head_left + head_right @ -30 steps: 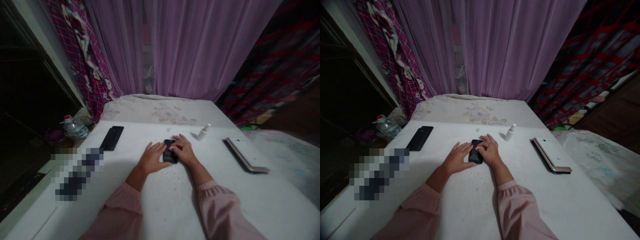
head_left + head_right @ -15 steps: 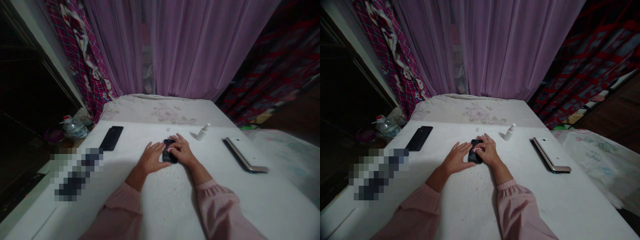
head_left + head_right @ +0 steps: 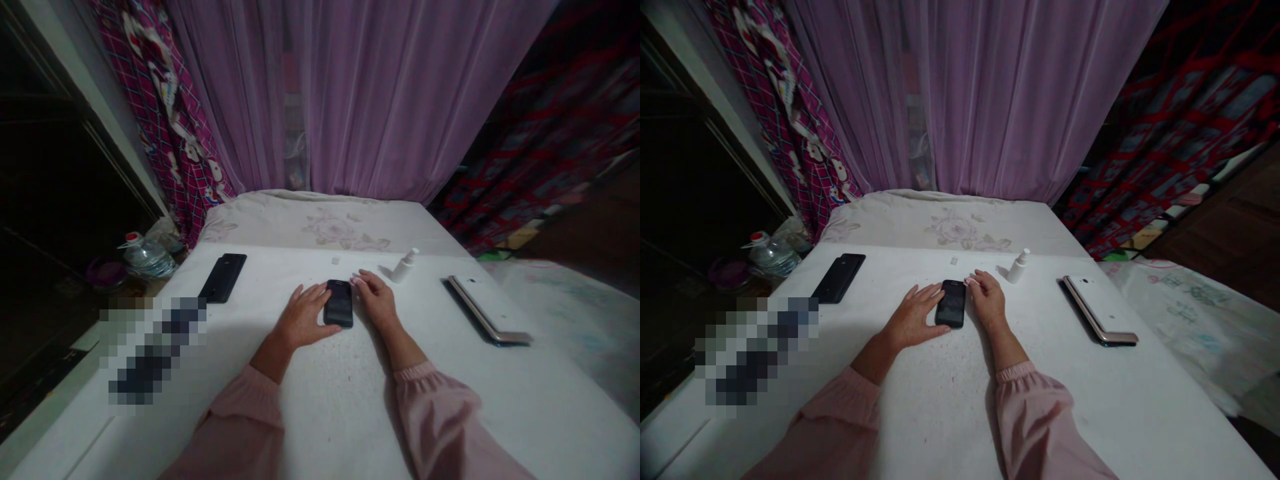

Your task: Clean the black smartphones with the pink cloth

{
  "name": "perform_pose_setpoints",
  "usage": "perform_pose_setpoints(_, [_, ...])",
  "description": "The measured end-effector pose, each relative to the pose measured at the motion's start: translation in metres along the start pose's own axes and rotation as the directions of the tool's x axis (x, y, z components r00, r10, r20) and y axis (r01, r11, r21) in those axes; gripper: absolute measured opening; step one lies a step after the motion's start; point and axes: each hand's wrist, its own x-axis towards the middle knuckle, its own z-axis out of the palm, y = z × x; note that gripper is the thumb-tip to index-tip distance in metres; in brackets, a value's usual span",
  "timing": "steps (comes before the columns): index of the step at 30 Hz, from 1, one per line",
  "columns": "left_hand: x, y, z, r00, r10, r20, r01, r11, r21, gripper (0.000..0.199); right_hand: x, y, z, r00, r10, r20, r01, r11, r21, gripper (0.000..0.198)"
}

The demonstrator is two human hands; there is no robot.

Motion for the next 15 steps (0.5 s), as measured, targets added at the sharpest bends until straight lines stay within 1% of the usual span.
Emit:
perform_pose_setpoints(2, [-0.001,0.0,0.0,1.0,0.001,0.006,-0.001,1.0,-0.006,0.078,-0.002,-0.002,-0.004,0.998,0.055,0.023,-0.056,0.996,0.075,0.038])
perform_pose_setpoints(3, [-0.001,-0.001,0.0,1.0,0.003,0.011,-0.003,1.0,-0.01,0.078,-0.003,-0.004,-0.006,0.997,0.054,0.057,-0.058,0.996,0.069,0.039])
perform_pose_setpoints(6, [-0.005,0.001,0.0,1.0,0.005,0.011,-0.005,1.0,-0.017,0.079,-0.007,-0.012,-0.009,0.985,0.007,0.171,0.003,0.998,-0.057,0.034])
perform_pose_setpoints(9, [-0.012,0.006,0.001,1.0,-0.019,0.008,0.019,1.0,-0.009,0.079,-0.012,-0.018,-0.012,0.975,-0.024,0.222,0.056,0.989,-0.138,0.033])
perform_pose_setpoints(15, [-0.031,0.026,0.005,0.994,-0.104,0.045,0.102,0.994,0.045,0.102,-0.029,-0.019,-0.019,0.943,-0.088,0.322,0.119,0.99,-0.079,0.032])
